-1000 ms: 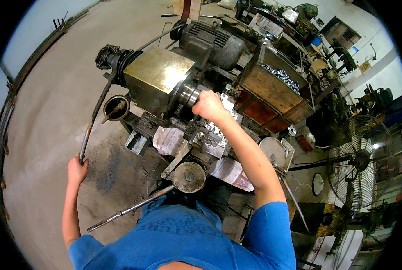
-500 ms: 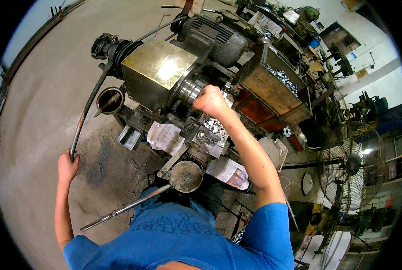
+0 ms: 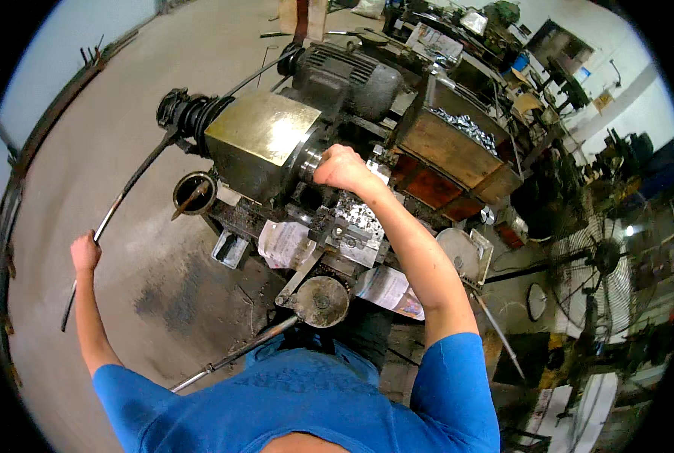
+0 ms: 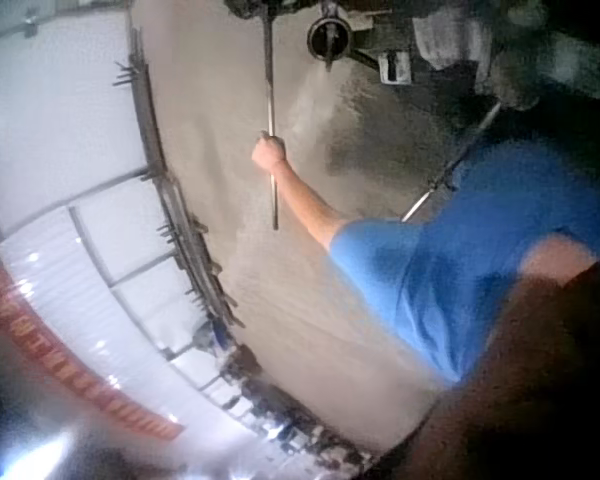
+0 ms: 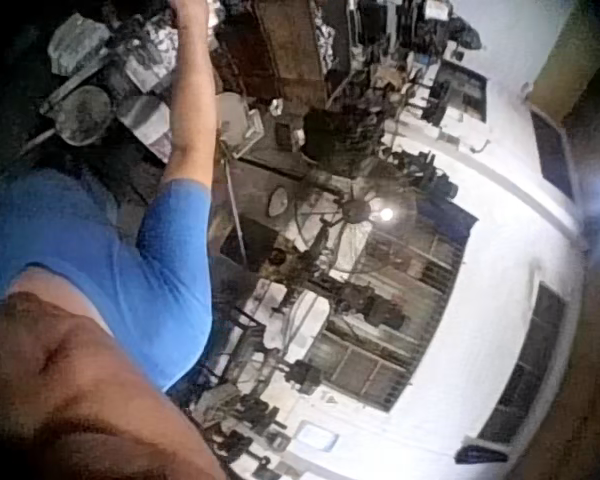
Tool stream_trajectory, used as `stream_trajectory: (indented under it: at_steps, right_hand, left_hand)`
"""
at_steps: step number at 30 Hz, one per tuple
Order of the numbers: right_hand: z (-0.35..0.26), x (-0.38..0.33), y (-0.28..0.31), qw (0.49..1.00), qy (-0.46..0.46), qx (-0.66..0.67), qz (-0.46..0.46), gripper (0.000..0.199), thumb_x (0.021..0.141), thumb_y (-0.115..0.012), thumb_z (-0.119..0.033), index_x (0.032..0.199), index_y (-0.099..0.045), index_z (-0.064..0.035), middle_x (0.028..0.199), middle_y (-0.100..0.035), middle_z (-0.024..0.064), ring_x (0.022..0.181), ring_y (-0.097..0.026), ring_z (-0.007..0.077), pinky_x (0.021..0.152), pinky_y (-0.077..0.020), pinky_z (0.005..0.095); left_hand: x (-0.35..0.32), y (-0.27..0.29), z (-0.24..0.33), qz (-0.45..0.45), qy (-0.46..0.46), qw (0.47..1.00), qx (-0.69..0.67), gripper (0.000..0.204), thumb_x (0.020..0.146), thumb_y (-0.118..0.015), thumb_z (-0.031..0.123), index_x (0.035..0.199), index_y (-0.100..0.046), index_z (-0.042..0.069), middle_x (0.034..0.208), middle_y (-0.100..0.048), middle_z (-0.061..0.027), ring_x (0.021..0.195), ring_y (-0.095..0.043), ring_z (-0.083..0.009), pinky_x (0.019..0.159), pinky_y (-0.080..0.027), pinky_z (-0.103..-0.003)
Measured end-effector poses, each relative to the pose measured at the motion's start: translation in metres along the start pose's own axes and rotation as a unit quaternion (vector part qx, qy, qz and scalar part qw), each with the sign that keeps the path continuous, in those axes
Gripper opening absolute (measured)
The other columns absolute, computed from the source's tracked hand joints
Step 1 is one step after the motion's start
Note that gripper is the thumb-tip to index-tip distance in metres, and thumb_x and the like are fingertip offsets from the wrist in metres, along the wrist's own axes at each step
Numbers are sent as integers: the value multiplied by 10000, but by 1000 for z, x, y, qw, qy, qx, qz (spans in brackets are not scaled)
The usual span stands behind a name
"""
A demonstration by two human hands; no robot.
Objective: The person operates a lathe machine by pulling a lever to initiate metal turning, then picks up small metal parts and places them into a large metal container.
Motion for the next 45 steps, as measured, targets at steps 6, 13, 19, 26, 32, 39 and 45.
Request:
stream_trajectory:
  at_steps: [6, 13, 19, 26, 32, 39, 45]
  right_hand:
    - [-15, -89, 60, 962, 173, 39, 208, 233, 529, -614, -165, 724, -623, -37, 1221, -492, 213, 1068, -509, 376, 900, -419, 362]
    - [118, -221, 81, 964, 23, 26, 262, 199, 561, -595, -85, 753, -616, -38, 1154, -539, 205, 1058, -519, 367, 886, -423, 362]
    - [250, -344, 64, 948, -180, 14, 262, 235, 570, -594, -78, 785, -621, 10, 799, -600, 151, 761, -607, 289, 696, -467, 317]
    - [448, -510, 29, 817, -508, -214, 171, 579, 621, -624, -184, 1177, -518, -61, 1230, -499, 151, 1151, -455, 309, 965, -350, 439]
    - [486, -549, 0, 773, -541, -275, 186, 436, 614, -618, -196, 1018, -563, -39, 938, -609, 192, 913, -573, 341, 806, -454, 432]
    - [328, -551, -66, 794, -530, -208, 214, 364, 556, -607, -213, 865, -560, -27, 687, -606, 194, 619, -595, 381, 575, -489, 457]
    - [284, -544, -89, 789, -537, -144, 261, 427, 530, -567, -209, 911, -553, -16, 688, -590, 251, 643, -572, 444, 611, -467, 503]
  left_hand:
    - [-27, 47, 61, 296, 19, 888, -352, 221, 800, -573, 98, 998, -617, 12, 809, -638, -155, 770, -623, -256, 685, -482, -341]
    - [-70, -79, 316, -239, -47, 867, -434, 473, 696, -659, 245, 1096, -557, 15, 929, -617, -228, 862, -609, -353, 725, -484, -395]
    - [-28, -81, 339, -173, -328, 928, -35, 226, 741, -595, 197, 966, -617, 178, 869, -646, -76, 837, -625, -239, 689, -487, -375]
    - [-48, -57, 324, -206, -182, 942, -191, 367, 753, -615, 243, 1108, -571, 159, 869, -647, -108, 826, -613, -302, 700, -492, -419]
    - [-78, -146, 238, -328, -91, 899, -277, 438, 736, -642, 262, 1118, -585, 58, 838, -662, -145, 724, -647, -249, 689, -501, -371]
    - [-148, -161, 206, -437, 67, 800, -406, 380, 742, -650, 95, 1093, -576, -30, 719, -645, -150, 557, -632, -191, 511, -501, -327]
    - [-133, -152, 240, -417, 0, 806, -421, 356, 789, -610, 87, 1106, -548, -63, 738, -629, -168, 516, -609, -214, 473, -515, -316]
Point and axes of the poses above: each hand's wrist, its own x-axis towards the middle knuckle, its own y-axis out of the back of the hand, z = x × y, the point moved 7 cm from there along x, towards the middle knuckle
